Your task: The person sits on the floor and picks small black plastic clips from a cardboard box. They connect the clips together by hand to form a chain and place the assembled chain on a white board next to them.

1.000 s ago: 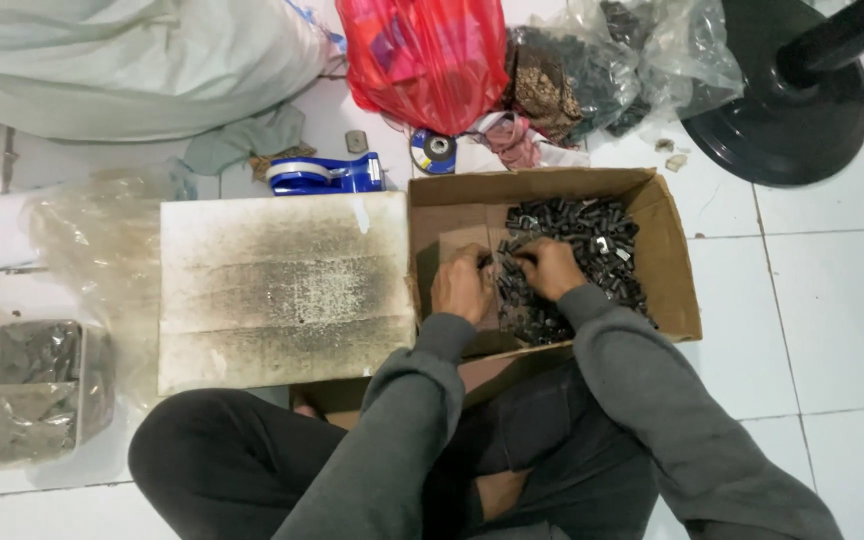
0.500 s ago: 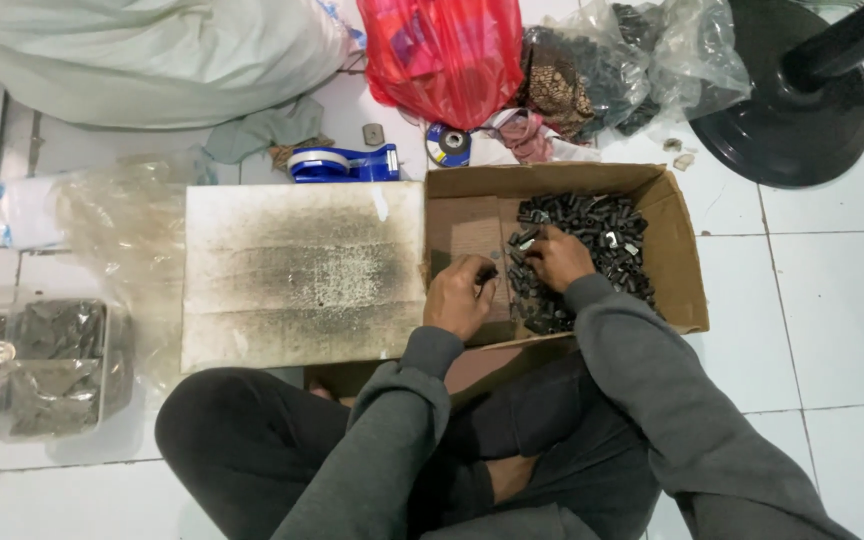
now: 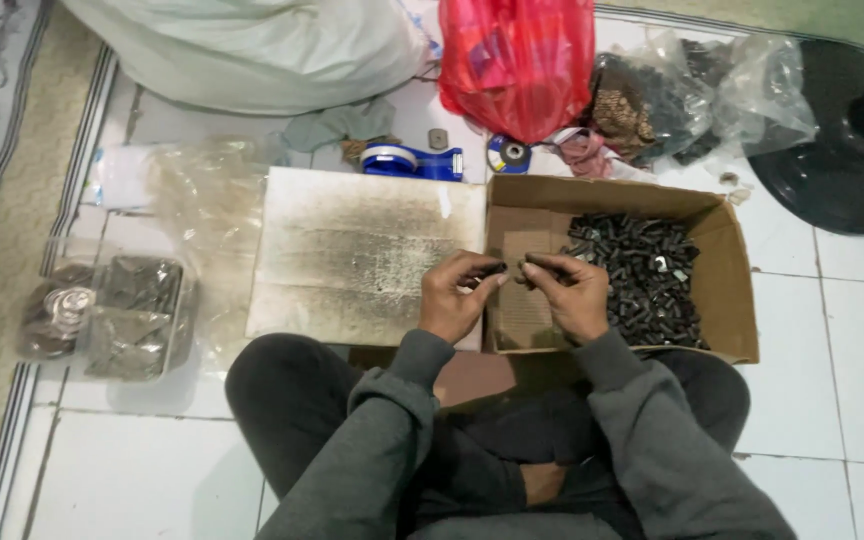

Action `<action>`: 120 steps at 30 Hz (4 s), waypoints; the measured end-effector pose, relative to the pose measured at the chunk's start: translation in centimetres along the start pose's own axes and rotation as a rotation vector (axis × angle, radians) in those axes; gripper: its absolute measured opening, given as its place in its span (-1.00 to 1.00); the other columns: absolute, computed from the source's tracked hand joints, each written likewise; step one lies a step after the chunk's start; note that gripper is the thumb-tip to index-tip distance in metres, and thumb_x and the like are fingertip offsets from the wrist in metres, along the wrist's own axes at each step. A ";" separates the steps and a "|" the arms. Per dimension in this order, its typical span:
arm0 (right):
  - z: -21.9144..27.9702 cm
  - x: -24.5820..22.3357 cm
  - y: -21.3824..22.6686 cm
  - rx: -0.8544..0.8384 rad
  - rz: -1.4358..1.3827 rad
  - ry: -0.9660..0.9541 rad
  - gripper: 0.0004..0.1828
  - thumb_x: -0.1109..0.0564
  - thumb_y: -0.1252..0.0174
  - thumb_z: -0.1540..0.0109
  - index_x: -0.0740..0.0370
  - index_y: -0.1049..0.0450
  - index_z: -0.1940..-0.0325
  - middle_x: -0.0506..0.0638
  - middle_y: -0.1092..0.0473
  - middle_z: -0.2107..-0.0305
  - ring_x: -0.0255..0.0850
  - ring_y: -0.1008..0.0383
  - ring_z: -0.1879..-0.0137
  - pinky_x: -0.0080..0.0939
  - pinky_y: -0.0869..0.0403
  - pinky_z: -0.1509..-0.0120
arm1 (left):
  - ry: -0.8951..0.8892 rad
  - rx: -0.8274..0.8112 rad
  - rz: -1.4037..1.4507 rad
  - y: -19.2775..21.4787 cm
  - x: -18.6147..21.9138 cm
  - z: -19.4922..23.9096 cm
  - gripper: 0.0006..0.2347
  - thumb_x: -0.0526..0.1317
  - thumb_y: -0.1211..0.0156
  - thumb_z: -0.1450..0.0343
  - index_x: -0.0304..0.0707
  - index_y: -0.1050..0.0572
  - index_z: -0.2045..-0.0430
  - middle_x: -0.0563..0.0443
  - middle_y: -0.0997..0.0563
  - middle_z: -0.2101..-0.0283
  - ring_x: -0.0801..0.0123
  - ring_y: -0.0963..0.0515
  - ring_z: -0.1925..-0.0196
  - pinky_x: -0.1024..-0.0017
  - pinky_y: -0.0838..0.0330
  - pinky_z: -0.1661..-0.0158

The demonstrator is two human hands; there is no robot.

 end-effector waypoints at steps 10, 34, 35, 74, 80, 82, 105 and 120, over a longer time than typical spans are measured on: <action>2.5 -5.0 -6.1 -0.003 0.010 0.157 -0.78 0.26 -0.47 -0.23 0.40 -0.68 0.07 0.22 -0.56 0.52 -0.29 -0.56 0.39 -0.25 -0.56 0.36 | -0.049 0.058 0.028 4.1 3.2 1.2 -0.86 -0.31 -0.51 -0.38 -0.17 -0.74 0.22 -0.14 -0.70 0.32 0.16 -0.75 0.30 0.32 -0.68 0.39; 5.3 -9.2 -5.7 -0.245 0.240 0.383 -0.81 0.45 -0.35 -0.17 0.36 -0.70 0.16 0.26 -0.59 0.43 0.10 -0.68 0.24 0.04 -0.63 0.22 | -0.001 0.075 0.291 3.9 3.8 3.8 -0.86 -0.44 -0.45 -0.39 -0.45 -0.70 0.21 -0.32 -0.66 0.38 0.10 -0.76 0.34 0.32 -0.74 0.39; 5.1 -8.6 -5.3 -0.220 0.123 0.303 -0.81 0.42 -0.34 -0.19 0.39 -0.69 0.11 0.27 -0.60 0.41 0.01 -0.66 0.20 0.01 -0.64 0.20 | 0.029 0.076 0.333 3.7 4.1 3.6 -0.85 -0.43 -0.44 -0.40 -0.46 -0.69 0.18 -0.32 -0.66 0.36 0.11 -0.76 0.32 0.30 -0.75 0.35; -2.1 0.8 -21.9 -0.040 0.206 0.359 -0.77 0.24 -0.24 -0.37 0.29 -0.63 -0.12 0.27 -0.58 0.13 0.23 -0.60 -0.03 0.17 -0.60 -0.07 | -0.057 0.250 -0.476 12.5 -2.4 -3.0 -0.66 -0.47 0.05 -0.50 -0.53 -0.48 -0.18 -0.47 -0.55 -0.03 -0.39 -0.60 -0.07 -0.14 -0.55 -0.09; -4.9 3.0 -27.7 -0.155 0.058 0.212 -0.34 0.44 -0.09 -0.32 0.28 -0.21 -0.53 0.34 -0.56 0.03 0.16 -0.62 -0.10 0.09 -0.65 -0.18 | 0.138 0.261 -0.445 17.3 -2.2 -5.8 -0.44 -0.44 0.20 -0.55 -0.30 0.07 -0.53 -0.45 -0.60 -0.14 -0.40 -0.59 -0.19 -0.23 -0.49 -0.17; -5.6 3.4 -28.9 -0.183 0.026 0.172 -0.28 0.47 -0.06 -0.31 0.28 -0.14 -0.57 0.34 -0.55 0.00 0.13 -0.62 -0.12 0.04 -0.65 -0.21 | 0.179 0.275 -0.440 18.5 -2.8 -6.5 -0.41 -0.44 0.20 -0.55 -0.26 0.15 -0.54 -0.42 -0.62 -0.14 -0.36 -0.61 -0.19 -0.21 -0.50 -0.18; -6.3 5.7 -29.6 -0.366 0.206 0.018 -0.23 0.49 -0.02 -0.31 0.33 -0.02 -0.61 0.34 -0.44 -0.21 0.11 -0.53 -0.28 0.04 -0.61 -0.32 | 0.217 0.338 -0.393 19.4 -10.2 -6.2 -0.54 -0.37 0.01 -0.54 -0.35 -0.13 -0.39 -0.31 -0.58 -0.21 -0.23 -0.56 -0.26 -0.06 -0.56 -0.19; -3.2 3.8 -11.1 -0.167 0.040 0.107 -0.54 0.34 -0.22 -0.33 0.22 -0.47 -0.32 0.20 -0.50 -0.14 -0.03 -0.58 -0.16 -0.03 -0.62 -0.17 | -0.249 0.364 -0.429 3.0 -1.4 -2.2 -0.82 -0.29 -0.15 -0.50 -0.24 -0.57 0.04 -0.09 -0.67 0.22 0.04 -0.69 0.20 0.26 -0.63 0.32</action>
Point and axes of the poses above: each hand's wrist, its own z-axis away from the middle knuckle, its own y-axis out of the back of the hand, x = y × z, the point moved 5 cm from there along -z, towards the middle knuckle
